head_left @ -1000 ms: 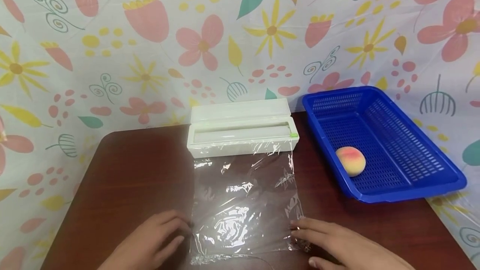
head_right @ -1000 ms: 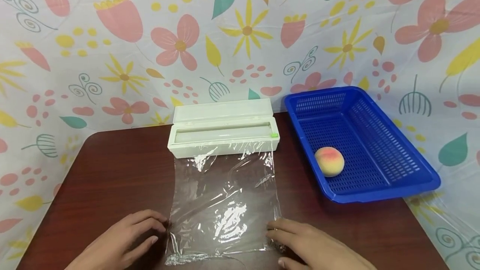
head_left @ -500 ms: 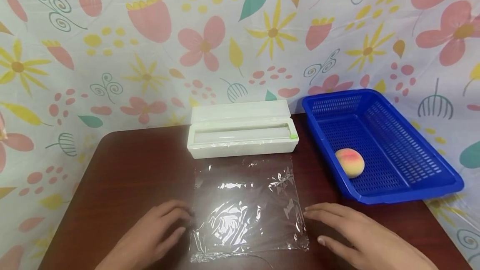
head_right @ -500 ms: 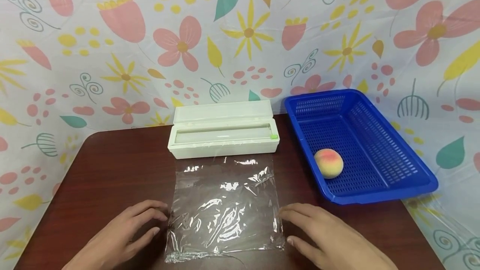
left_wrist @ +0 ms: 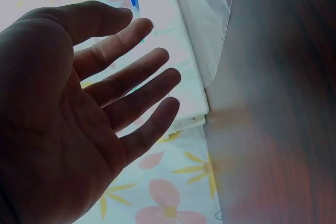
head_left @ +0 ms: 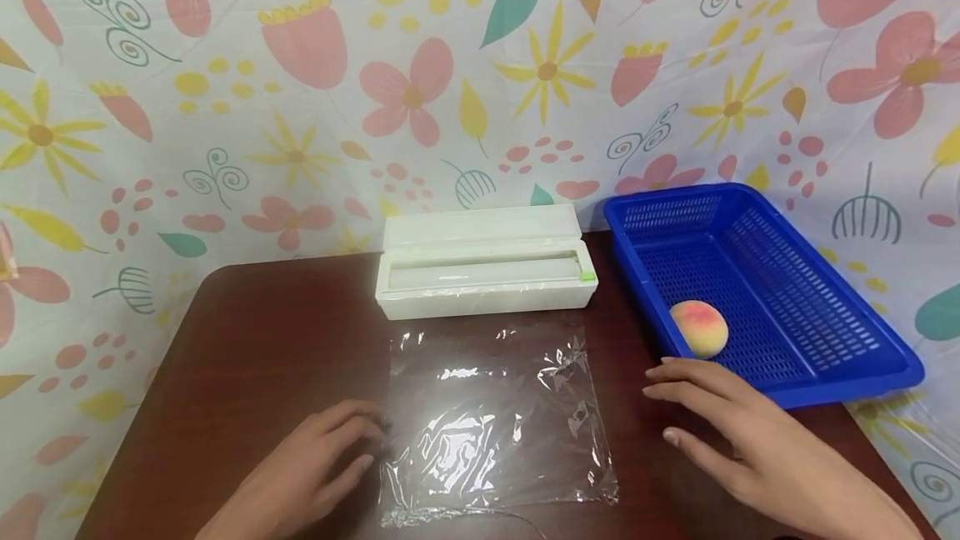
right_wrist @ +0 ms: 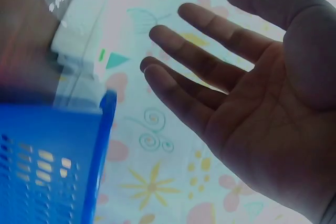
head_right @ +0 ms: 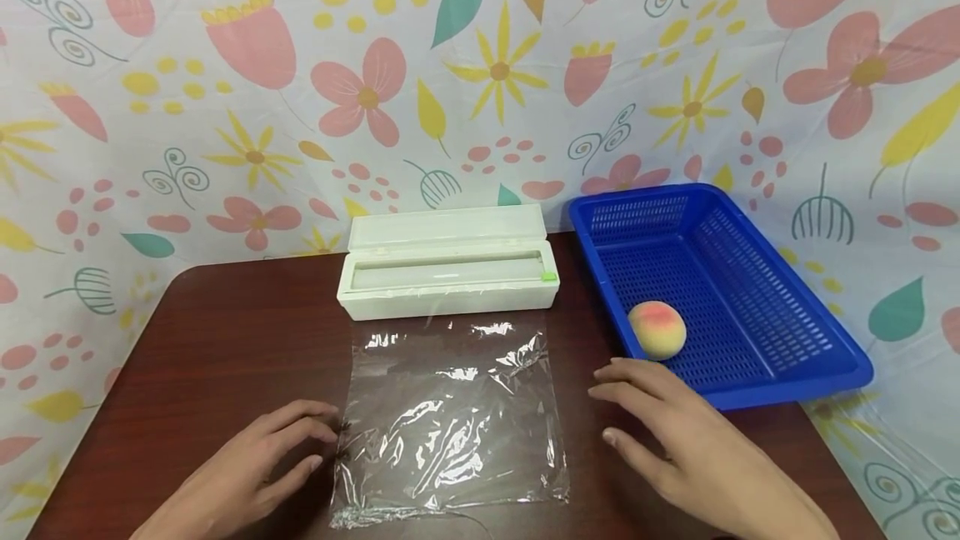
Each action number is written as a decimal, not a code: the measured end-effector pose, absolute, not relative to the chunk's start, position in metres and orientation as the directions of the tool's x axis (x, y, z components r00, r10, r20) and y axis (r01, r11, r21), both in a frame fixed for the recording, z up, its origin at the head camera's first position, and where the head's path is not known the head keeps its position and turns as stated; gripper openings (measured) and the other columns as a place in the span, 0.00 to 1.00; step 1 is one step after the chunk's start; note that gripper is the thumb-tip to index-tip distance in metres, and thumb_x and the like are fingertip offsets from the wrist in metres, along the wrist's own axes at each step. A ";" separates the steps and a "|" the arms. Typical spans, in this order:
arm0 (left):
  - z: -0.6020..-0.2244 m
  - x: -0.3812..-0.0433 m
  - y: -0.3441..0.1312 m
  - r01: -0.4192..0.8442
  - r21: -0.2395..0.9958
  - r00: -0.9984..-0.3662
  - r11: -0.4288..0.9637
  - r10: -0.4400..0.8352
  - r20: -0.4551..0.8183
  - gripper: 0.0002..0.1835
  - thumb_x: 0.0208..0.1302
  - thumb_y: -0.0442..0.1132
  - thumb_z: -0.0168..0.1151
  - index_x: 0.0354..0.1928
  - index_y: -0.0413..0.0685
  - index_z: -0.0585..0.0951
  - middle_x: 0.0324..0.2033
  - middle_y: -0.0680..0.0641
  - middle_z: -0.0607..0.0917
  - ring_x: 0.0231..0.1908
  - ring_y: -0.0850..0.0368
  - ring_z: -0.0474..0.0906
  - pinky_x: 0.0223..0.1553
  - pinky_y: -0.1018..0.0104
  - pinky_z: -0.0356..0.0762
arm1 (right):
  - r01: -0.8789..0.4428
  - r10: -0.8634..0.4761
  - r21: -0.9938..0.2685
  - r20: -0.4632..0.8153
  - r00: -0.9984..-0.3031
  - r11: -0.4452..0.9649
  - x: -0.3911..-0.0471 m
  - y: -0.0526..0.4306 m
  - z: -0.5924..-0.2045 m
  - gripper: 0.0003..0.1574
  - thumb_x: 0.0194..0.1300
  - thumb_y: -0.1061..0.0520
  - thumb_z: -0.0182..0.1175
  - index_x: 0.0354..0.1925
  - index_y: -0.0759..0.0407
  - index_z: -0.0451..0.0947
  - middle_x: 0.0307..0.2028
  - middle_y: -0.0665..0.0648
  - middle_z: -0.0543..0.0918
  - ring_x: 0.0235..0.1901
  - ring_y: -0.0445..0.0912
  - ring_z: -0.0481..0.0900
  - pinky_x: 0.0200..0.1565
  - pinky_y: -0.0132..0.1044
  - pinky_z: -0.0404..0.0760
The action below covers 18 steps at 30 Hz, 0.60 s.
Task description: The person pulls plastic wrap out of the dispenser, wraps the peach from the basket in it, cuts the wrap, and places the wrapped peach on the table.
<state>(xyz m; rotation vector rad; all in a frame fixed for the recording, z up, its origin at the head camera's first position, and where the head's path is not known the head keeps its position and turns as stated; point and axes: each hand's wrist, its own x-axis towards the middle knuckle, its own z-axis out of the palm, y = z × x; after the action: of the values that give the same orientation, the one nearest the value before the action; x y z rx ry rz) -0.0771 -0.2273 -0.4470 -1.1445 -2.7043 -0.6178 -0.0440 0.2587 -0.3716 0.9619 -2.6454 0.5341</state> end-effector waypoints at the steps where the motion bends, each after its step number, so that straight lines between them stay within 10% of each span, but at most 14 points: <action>1: -0.447 -0.077 -0.228 0.706 0.321 -0.707 0.632 0.652 0.272 0.16 0.59 0.40 0.67 0.44 0.71 0.77 0.56 0.65 0.72 0.53 0.66 0.71 0.50 0.58 0.76 | -0.660 -0.551 -0.245 0.390 -0.738 0.710 -0.046 0.261 -0.370 0.34 0.51 0.58 0.72 0.57 0.42 0.76 0.59 0.45 0.73 0.58 0.45 0.69 0.62 0.20 0.56; 18: -0.446 -0.079 -0.231 0.696 0.333 -0.718 0.637 0.635 0.286 0.16 0.59 0.41 0.67 0.46 0.71 0.76 0.58 0.64 0.71 0.55 0.64 0.71 0.52 0.60 0.76 | -0.542 -0.464 -0.195 0.335 -0.820 0.817 -0.067 0.294 -0.363 0.45 0.51 0.56 0.72 0.67 0.49 0.68 0.62 0.49 0.71 0.61 0.46 0.68 0.62 0.16 0.49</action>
<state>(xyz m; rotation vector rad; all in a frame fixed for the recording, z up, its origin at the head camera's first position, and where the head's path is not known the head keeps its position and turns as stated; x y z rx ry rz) -0.0794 -0.2308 -0.4456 -1.1090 -2.7118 -0.6425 -0.0670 0.2936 -0.3627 0.7711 -2.7293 0.4117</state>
